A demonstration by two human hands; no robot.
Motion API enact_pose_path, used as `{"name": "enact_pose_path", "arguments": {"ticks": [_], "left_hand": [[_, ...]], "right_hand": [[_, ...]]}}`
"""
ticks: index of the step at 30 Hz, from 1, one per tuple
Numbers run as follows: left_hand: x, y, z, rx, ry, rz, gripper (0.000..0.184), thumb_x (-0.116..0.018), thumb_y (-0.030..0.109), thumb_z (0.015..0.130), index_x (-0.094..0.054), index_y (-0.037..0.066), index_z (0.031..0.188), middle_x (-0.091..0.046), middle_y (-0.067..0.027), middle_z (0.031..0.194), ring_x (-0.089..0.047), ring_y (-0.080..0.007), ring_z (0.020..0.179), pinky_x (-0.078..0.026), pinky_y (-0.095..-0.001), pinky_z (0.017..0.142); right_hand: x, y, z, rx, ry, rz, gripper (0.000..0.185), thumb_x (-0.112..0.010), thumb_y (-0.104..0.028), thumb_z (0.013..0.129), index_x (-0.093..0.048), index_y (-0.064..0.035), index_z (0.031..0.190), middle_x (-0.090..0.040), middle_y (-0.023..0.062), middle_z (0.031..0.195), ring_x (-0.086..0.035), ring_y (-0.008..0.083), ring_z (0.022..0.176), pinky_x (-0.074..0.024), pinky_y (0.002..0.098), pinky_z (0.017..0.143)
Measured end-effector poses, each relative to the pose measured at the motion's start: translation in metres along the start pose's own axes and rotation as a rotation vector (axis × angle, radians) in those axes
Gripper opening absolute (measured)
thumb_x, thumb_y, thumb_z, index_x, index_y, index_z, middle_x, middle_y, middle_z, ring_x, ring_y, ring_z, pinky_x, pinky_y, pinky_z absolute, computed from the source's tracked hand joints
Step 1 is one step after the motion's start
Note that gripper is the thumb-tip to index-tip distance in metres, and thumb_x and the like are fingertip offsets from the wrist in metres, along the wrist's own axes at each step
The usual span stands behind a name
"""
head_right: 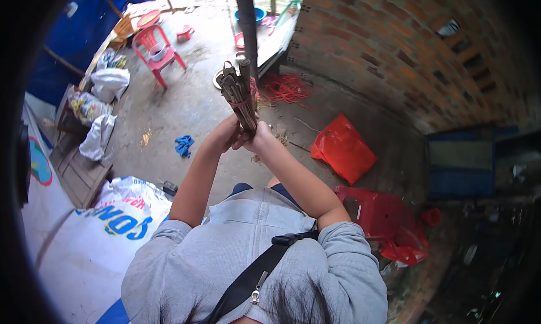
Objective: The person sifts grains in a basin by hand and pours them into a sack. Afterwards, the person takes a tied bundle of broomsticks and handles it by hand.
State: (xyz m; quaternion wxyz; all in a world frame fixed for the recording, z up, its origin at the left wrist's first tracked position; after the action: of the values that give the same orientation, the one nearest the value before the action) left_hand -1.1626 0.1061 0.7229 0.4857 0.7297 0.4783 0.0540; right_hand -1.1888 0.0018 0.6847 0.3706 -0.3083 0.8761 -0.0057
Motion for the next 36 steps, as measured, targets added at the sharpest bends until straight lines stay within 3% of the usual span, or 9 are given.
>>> {"name": "enact_pose_path", "arguments": {"ticks": [4,9,27,28,31,32,33,35,36], "left_hand": [[0.043,0.016,0.003,-0.028,0.15,-0.07,0.046,-0.035,0.047,0.086,-0.055,0.006,0.081,-0.049,-0.007,0.049,-0.042,-0.0129,0.032,-0.029,-0.0239,0.029],[0.112,0.032,0.03,-0.003,0.276,-0.149,0.047,-0.036,0.05,0.085,-0.056,0.008,0.081,-0.05,-0.0066,0.049,-0.043,-0.0132,0.033,-0.03,-0.0244,0.03],[0.342,0.169,0.103,-0.243,0.612,-0.533,0.045,-0.034,0.049,0.085,-0.056,0.01,0.082,-0.047,-0.0002,0.051,-0.042,-0.0089,0.031,-0.028,-0.0222,0.027],[0.365,0.175,0.106,-0.212,0.583,-0.537,0.044,-0.035,0.049,0.086,-0.057,0.011,0.081,-0.048,0.0001,0.051,-0.041,-0.008,0.032,-0.028,-0.0214,0.027],[0.426,0.211,0.117,-0.22,0.563,-0.544,0.045,-0.034,0.047,0.086,-0.057,0.01,0.081,-0.051,-0.0006,0.053,-0.041,-0.0078,0.032,-0.028,-0.0209,0.027],[0.446,0.229,0.114,-0.155,0.502,-0.501,0.045,-0.033,0.048,0.087,-0.057,0.01,0.082,-0.053,-0.0017,0.054,-0.043,-0.0083,0.033,-0.029,-0.02,0.028],[0.465,0.24,0.118,-0.141,0.487,-0.494,0.045,-0.033,0.048,0.087,-0.057,0.01,0.082,-0.053,-0.0017,0.054,-0.043,-0.0083,0.033,-0.029,-0.02,0.028],[0.498,0.264,0.129,-0.186,0.468,-0.485,0.045,-0.033,0.049,0.086,-0.058,0.011,0.085,-0.055,-0.0017,0.055,-0.043,-0.0099,0.031,-0.029,-0.0203,0.028],[0.514,0.28,0.135,-0.176,0.45,-0.471,0.045,-0.033,0.049,0.086,-0.058,0.011,0.085,-0.055,-0.0017,0.055,-0.043,-0.0099,0.031,-0.029,-0.0203,0.028]], "right_hand": [[-0.033,-0.002,0.052,-0.123,-0.019,-0.081,0.031,-0.039,-0.035,0.085,-0.052,-0.0078,0.082,-0.051,0.0132,0.071,-0.048,0.0309,0.059,-0.0361,0.0437,0.051],[-0.057,-0.01,0.149,-0.374,-0.1,-0.15,0.035,-0.035,-0.036,0.087,-0.055,-0.0093,0.078,-0.055,0.0162,0.07,-0.053,0.0364,0.063,-0.039,0.0617,0.05],[-0.281,-0.049,0.387,-0.628,-0.218,-0.359,0.039,-0.024,-0.032,0.091,-0.057,-0.0126,0.101,-0.062,0.0125,0.093,-0.059,0.0282,0.072,-0.0486,0.0432,0.055],[-0.256,-0.044,0.447,-0.833,-0.693,-0.122,0.041,-0.021,-0.03,0.092,-0.055,-0.0149,0.108,-0.061,0.0134,0.102,-0.06,0.027,0.08,-0.0505,0.04,0.056],[-0.307,-0.044,0.492,-0.81,-1.078,0.042,0.042,-0.019,-0.029,0.092,-0.053,-0.0122,0.112,-0.058,0.0152,0.108,-0.058,0.0294,0.093,-0.0514,0.0446,0.069],[-0.325,-0.047,0.506,-0.817,-0.768,0.211,0.043,-0.019,-0.027,0.092,-0.052,-0.0076,0.111,-0.056,0.0173,0.112,-0.055,0.0322,0.1,-0.0474,0.0487,0.082],[-0.35,-0.049,0.504,-0.798,-0.764,0.224,0.043,-0.019,-0.027,0.092,-0.052,-0.0076,0.111,-0.056,0.0173,0.112,-0.055,0.0322,0.1,-0.0474,0.0487,0.082],[-0.41,-0.057,0.492,-0.5,-1.255,0.435,0.041,-0.021,-0.027,0.092,-0.051,-0.004,0.109,-0.053,0.019,0.114,-0.052,0.0344,0.106,-0.0419,0.0502,0.091],[-0.424,-0.058,0.509,-0.474,-1.258,0.441,0.041,-0.021,-0.027,0.092,-0.051,-0.004,0.109,-0.053,0.019,0.114,-0.052,0.0344,0.106,-0.0419,0.0502,0.091]]}}
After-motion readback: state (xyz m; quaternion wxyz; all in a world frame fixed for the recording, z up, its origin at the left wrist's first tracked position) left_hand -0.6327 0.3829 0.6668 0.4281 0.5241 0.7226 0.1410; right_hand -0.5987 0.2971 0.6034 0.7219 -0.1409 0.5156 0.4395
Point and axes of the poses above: each hand's wrist, its own z-axis towards the middle knuckle, its own x-axis out of the back of the hand, y = z × x, the point moved 1 cm from there along z, towards the middle knuckle
